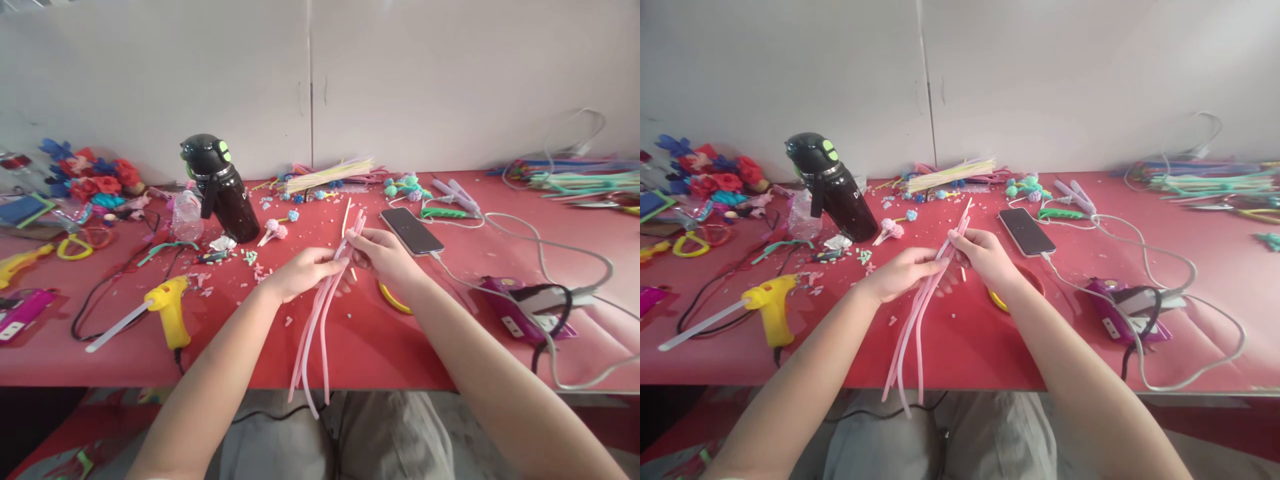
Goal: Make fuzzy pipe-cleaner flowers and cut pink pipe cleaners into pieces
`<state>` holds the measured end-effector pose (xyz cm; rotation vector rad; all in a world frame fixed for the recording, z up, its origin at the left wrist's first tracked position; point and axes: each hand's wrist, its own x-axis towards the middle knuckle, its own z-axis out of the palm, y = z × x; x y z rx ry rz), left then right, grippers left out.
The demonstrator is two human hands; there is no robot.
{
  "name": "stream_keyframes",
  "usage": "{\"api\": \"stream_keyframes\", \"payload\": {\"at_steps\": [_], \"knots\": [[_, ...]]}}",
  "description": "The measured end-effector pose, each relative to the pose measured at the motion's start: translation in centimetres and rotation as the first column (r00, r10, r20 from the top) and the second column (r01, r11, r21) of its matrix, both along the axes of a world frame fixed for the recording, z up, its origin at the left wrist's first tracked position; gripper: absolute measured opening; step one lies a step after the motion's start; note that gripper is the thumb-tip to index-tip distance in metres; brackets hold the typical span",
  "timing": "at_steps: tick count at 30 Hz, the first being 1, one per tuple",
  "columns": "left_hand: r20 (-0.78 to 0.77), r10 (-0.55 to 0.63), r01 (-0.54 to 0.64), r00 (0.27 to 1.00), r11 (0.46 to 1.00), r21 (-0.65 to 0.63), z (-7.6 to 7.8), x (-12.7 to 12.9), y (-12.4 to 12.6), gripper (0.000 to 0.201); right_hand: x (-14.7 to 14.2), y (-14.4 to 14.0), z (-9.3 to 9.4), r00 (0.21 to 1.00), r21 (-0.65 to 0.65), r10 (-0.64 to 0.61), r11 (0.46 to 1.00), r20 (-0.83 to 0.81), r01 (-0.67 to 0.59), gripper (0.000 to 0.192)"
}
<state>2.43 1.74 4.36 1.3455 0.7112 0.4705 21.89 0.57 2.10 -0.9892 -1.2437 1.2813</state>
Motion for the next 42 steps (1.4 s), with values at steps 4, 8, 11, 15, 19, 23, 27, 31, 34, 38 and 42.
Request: {"api": "stream_keyframes", "payload": {"at_steps": [4, 8, 11, 15, 19, 23, 27, 31, 34, 38, 42], "knots": [[-0.060, 0.193, -0.170, 0.979, 0.948, 0.270, 0.1, -0.1, 0.3, 0.038, 0.0, 0.0, -0.2, 0.998, 0.015, -0.032, 0.999, 0.054, 0.031, 0.054], [-0.071, 0.275, -0.238, 0.959, 0.914, 0.330, 0.1, -0.2, 0.5, 0.037, -0.1, -0.2, -0.1, 0.988, 0.037, -0.071, 0.997, 0.135, 0.067, 0.054], [-0.033, 0.315, -0.287, 0.948, 0.898, 0.334, 0.0, -0.4, 0.8, 0.035, 0.0, -0.2, 0.1, 0.993, 0.020, -0.069, 0.998, 0.100, 0.067, 0.050], [0.073, 0.329, -0.337, 0.942, 0.922, 0.192, 0.3, -1.3, 1.4, 0.038, 0.7, 0.0, 0.7, 0.992, -0.045, -0.124, 0.991, -0.029, 0.122, 0.054], [0.191, 0.378, -0.389, 0.906, 0.921, 0.022, 0.6, -2.4, 2.1, 0.037, 1.7, -0.3, 1.7, 0.982, -0.112, -0.165, 0.982, -0.092, 0.155, 0.056], [0.185, 0.401, -0.409, 0.897, 0.913, 0.004, 0.5, -2.6, 2.3, 0.036, 1.7, -1.1, 2.2, 0.998, -0.184, 0.067, 0.981, 0.008, -0.065, 0.054], [0.121, 0.399, -0.403, 0.909, 0.915, 0.004, 0.1, -1.6, 1.8, 0.045, 0.6, -1.2, 1.3, 0.992, -0.124, 0.116, 0.986, 0.051, -0.109, 0.048], [0.051, 0.378, -0.381, 0.924, 0.917, 0.118, -0.3, -0.8, 1.4, 0.046, -0.1, -1.0, 0.2, 0.990, -0.002, 0.049, 0.999, 0.133, -0.049, 0.048], [0.009, 0.427, -0.418, 0.904, 0.882, 0.218, -0.6, -0.6, 1.3, 0.046, -0.3, -1.0, 0.1, 0.985, 0.047, 0.000, 0.999, 0.174, -0.008, 0.050], [0.004, 0.445, -0.436, 0.896, 0.875, 0.210, -0.5, -0.4, 1.2, 0.052, -0.5, -1.3, 0.4, 0.983, 0.021, -0.006, 1.000, 0.181, 0.002, 0.051], [-0.004, 0.403, -0.395, 0.915, 0.898, 0.193, -0.3, -0.2, 0.9, 0.057, -0.9, -1.4, 0.5, 0.992, -0.050, 0.011, 0.999, 0.127, -0.004, 0.052]]}}
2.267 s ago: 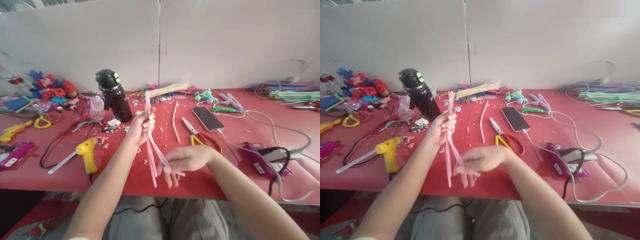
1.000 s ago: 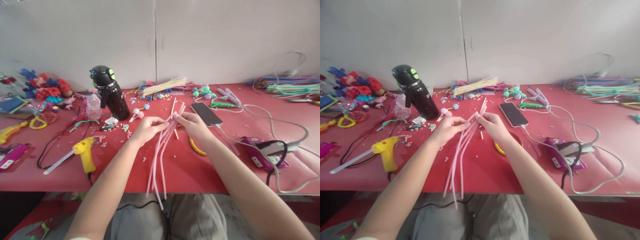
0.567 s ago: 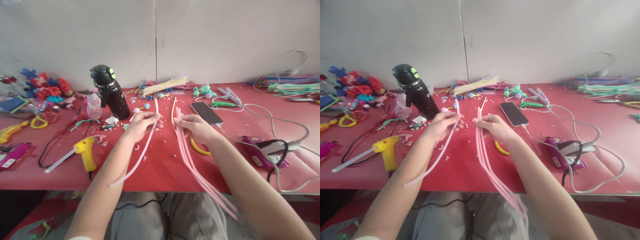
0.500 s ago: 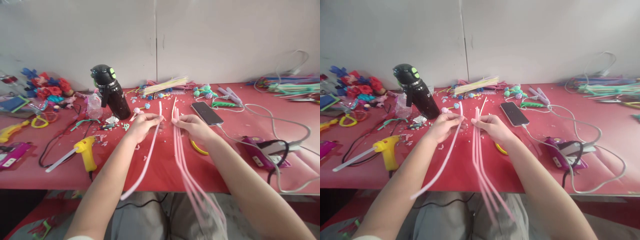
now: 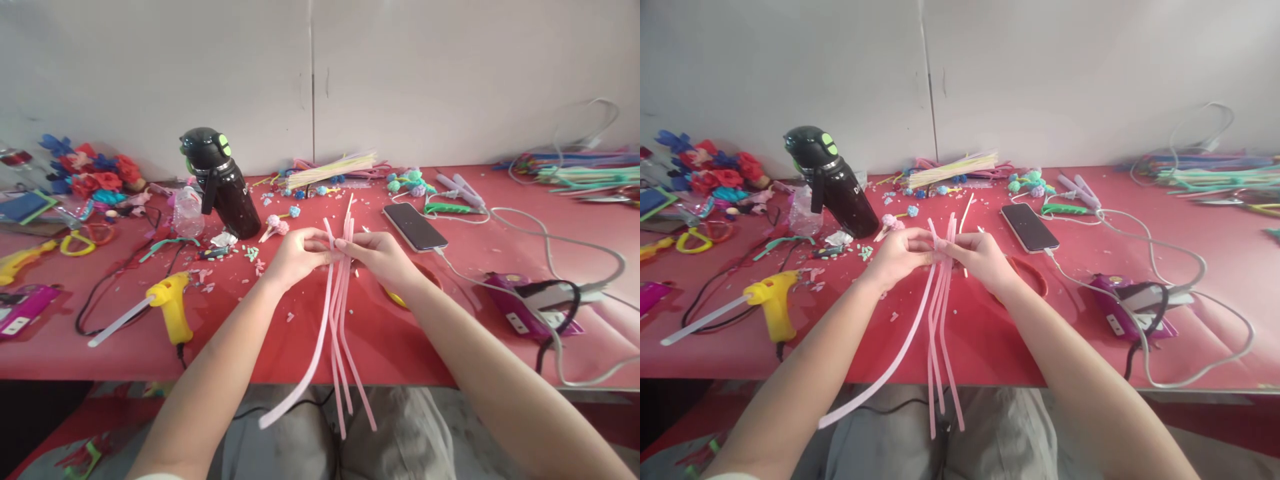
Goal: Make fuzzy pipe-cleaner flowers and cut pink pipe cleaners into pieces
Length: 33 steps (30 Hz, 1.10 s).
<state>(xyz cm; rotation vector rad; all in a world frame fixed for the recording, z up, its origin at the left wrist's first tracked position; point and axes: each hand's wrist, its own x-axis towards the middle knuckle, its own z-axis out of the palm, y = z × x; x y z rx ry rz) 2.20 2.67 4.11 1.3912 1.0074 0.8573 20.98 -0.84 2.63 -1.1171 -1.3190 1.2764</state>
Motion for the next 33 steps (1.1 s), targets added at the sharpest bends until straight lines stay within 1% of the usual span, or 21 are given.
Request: {"api": "stream_keyframes", "payload": {"at_steps": [3, 5, 9, 11, 12, 14, 16, 18, 20, 22, 26, 29, 30, 33], "knots": [[-0.019, -0.024, 0.025, 1.000, 0.999, 0.039, -0.2, 0.1, -0.2, 0.060, -0.2, 0.1, -0.1, 0.999, -0.054, 0.020, 0.998, -0.027, -0.021, 0.050], [-0.031, -0.053, 0.055, 0.998, 0.997, 0.056, -0.3, 0.2, -0.3, 0.064, -0.2, 0.1, -0.2, 1.000, -0.057, 0.017, 0.998, 0.001, -0.017, 0.050], [-0.040, -0.094, 0.096, 0.995, 0.995, 0.031, -0.2, 0.0, -0.4, 0.072, 0.0, 0.2, -0.5, 0.996, 0.002, 0.004, 1.000, 0.086, -0.004, 0.050], [-0.057, -0.089, 0.092, 0.994, 0.995, 0.037, 0.1, -0.3, -0.2, 0.067, 0.2, 0.2, -0.5, 0.994, 0.041, 0.028, 0.999, 0.105, -0.032, 0.051], [-0.068, -0.077, 0.082, 0.995, 0.994, 0.070, 0.2, -0.5, -0.1, 0.061, 0.3, 0.2, -0.4, 0.993, 0.061, 0.040, 0.997, 0.115, -0.048, 0.051], [-0.088, -0.032, 0.048, 0.996, 0.982, 0.184, 0.4, -1.0, 0.2, 0.050, 0.5, 0.1, -0.2, 0.988, 0.084, 0.060, 0.994, 0.142, -0.073, 0.051], [-0.091, 0.007, 0.019, 0.996, 0.959, 0.282, 0.5, -1.3, 0.5, 0.045, 0.4, -0.1, 0.0, 0.982, 0.091, 0.071, 0.992, 0.176, -0.088, 0.053], [-0.086, -0.012, 0.039, 0.996, 0.948, 0.316, 0.5, -1.3, 0.6, 0.043, 0.3, -0.2, 0.1, 0.973, 0.092, 0.094, 0.989, 0.210, -0.116, 0.053], [-0.085, -0.056, 0.080, 0.995, 0.944, 0.321, 0.3, -1.3, 0.6, 0.042, 0.0, -0.3, 0.1, 0.964, 0.098, 0.120, 0.984, 0.235, -0.147, 0.054], [-0.084, -0.061, 0.085, 0.995, 0.943, 0.321, 0.2, -1.2, 0.5, 0.041, -0.1, -0.3, 0.1, 0.957, 0.105, 0.128, 0.982, 0.261, -0.160, 0.055], [-0.045, 0.005, 0.009, 0.999, 0.949, 0.315, -0.1, -1.2, 0.7, 0.038, -0.3, -0.2, -0.2, 0.930, 0.141, 0.104, 0.977, 0.351, -0.163, 0.061], [-0.024, 0.066, -0.055, 0.998, 0.945, 0.322, -0.3, -1.4, 0.9, 0.038, -0.5, -0.3, -0.2, 0.915, 0.151, 0.125, 0.969, 0.384, -0.195, 0.062], [-0.020, 0.069, -0.059, 0.997, 0.947, 0.317, -0.3, -1.4, 0.9, 0.038, -0.5, -0.3, -0.1, 0.913, 0.156, 0.130, 0.966, 0.388, -0.204, 0.063], [-0.001, 0.002, -0.001, 1.000, 0.965, 0.262, -0.2, -1.5, 0.9, 0.041, -0.7, -0.6, 0.1, 0.911, 0.182, 0.120, 0.962, 0.395, -0.205, 0.064]]}}
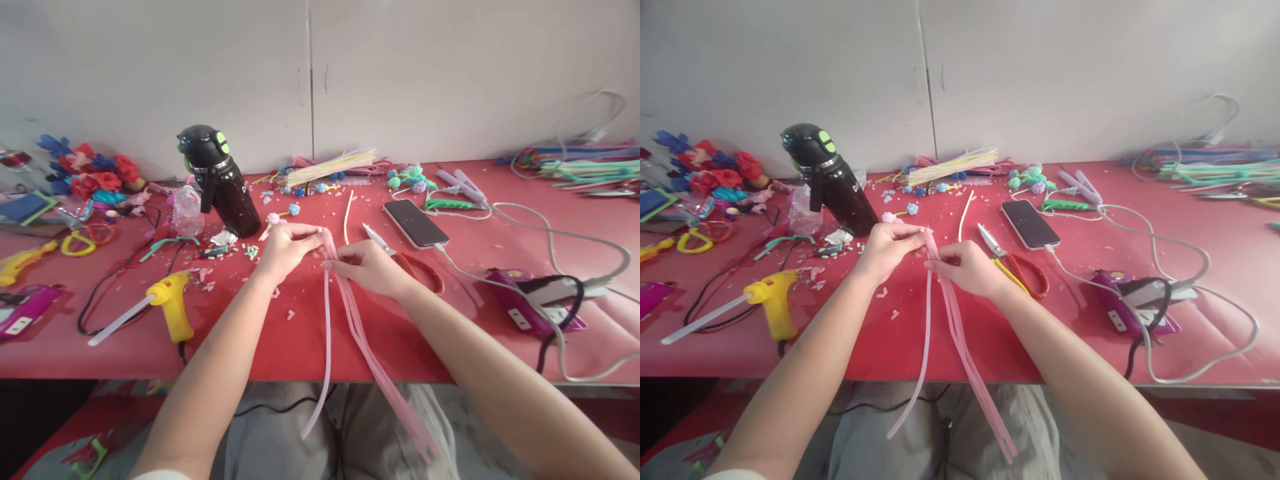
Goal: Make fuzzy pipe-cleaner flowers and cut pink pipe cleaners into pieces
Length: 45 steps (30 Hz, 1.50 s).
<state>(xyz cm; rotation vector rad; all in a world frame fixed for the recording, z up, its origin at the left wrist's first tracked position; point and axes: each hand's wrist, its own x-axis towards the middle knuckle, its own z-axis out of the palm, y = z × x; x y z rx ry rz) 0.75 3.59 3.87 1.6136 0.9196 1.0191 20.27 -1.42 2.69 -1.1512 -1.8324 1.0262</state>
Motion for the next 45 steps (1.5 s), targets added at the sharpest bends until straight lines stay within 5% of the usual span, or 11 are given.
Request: {"api": "stream_keyframes", "payload": {"at_steps": [6, 11, 18, 31, 45], "knots": [[0.064, -0.120, 0.129, 0.991, 0.977, -0.168, 0.9, -0.1, -0.3, 0.040, 0.2, -0.2, 0.0, 0.999, 0.026, 0.022, 0.999, 0.035, -0.023, 0.064], [0.109, -0.102, 0.126, 0.989, 0.960, -0.252, 1.2, -0.3, -0.1, 0.041, 0.4, -0.2, 0.1, 0.998, 0.003, 0.051, 0.999, 0.024, -0.051, 0.062], [0.113, -0.006, 0.033, 0.994, 0.972, -0.234, 0.5, -0.4, 0.2, 0.045, 0.4, 0.0, 0.2, 0.992, 0.005, -0.095, 0.995, -0.081, 0.096, 0.063], [0.023, -0.096, 0.098, 0.995, 0.981, -0.169, 0.1, -0.1, 0.0, 0.035, -0.1, 0.2, -0.8, 0.990, 0.103, -0.139, 0.985, -0.018, 0.140, 0.049], [0.002, -0.074, 0.073, 0.997, 0.990, -0.119, 0.6, 0.3, -0.4, 0.038, 0.1, 0.1, -0.6, 0.996, 0.141, -0.083, 0.987, -0.006, 0.083, 0.058]]}}
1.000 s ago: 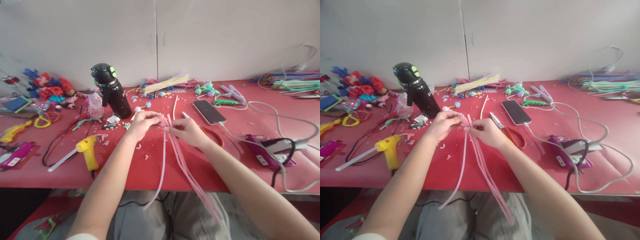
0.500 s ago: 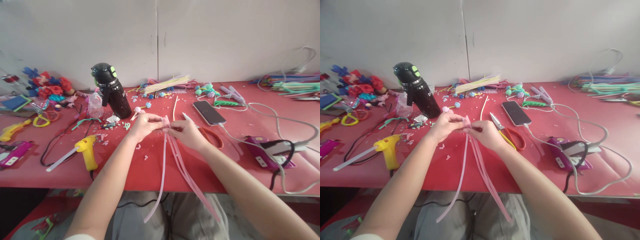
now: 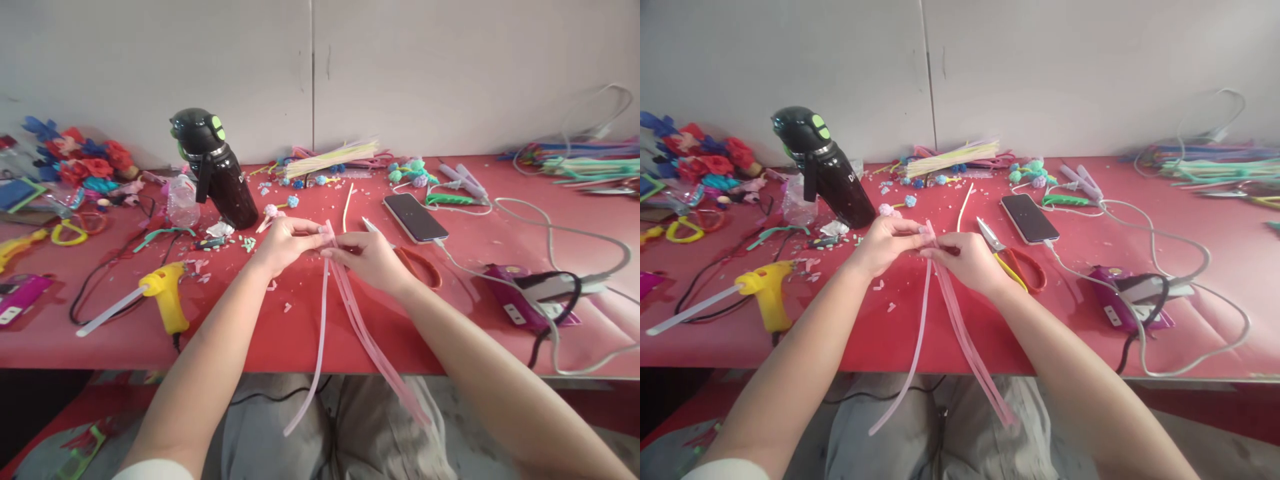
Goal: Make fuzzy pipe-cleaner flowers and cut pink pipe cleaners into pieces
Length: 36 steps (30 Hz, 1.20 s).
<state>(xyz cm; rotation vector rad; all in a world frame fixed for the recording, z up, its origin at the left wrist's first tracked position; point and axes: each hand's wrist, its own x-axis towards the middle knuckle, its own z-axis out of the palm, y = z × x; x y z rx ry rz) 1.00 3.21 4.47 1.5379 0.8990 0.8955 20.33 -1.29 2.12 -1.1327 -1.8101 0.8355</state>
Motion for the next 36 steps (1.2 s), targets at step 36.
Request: {"api": "stream_keyframes", "payload": {"at_steps": [36], "knots": [[-0.246, -0.112, 0.128, 0.963, 0.991, 0.047, -0.1, 1.3, -0.8, 0.004, 1.4, -0.8, 2.2, 0.995, 0.042, -0.099, 0.994, 0.015, 0.098, 0.022]]}}
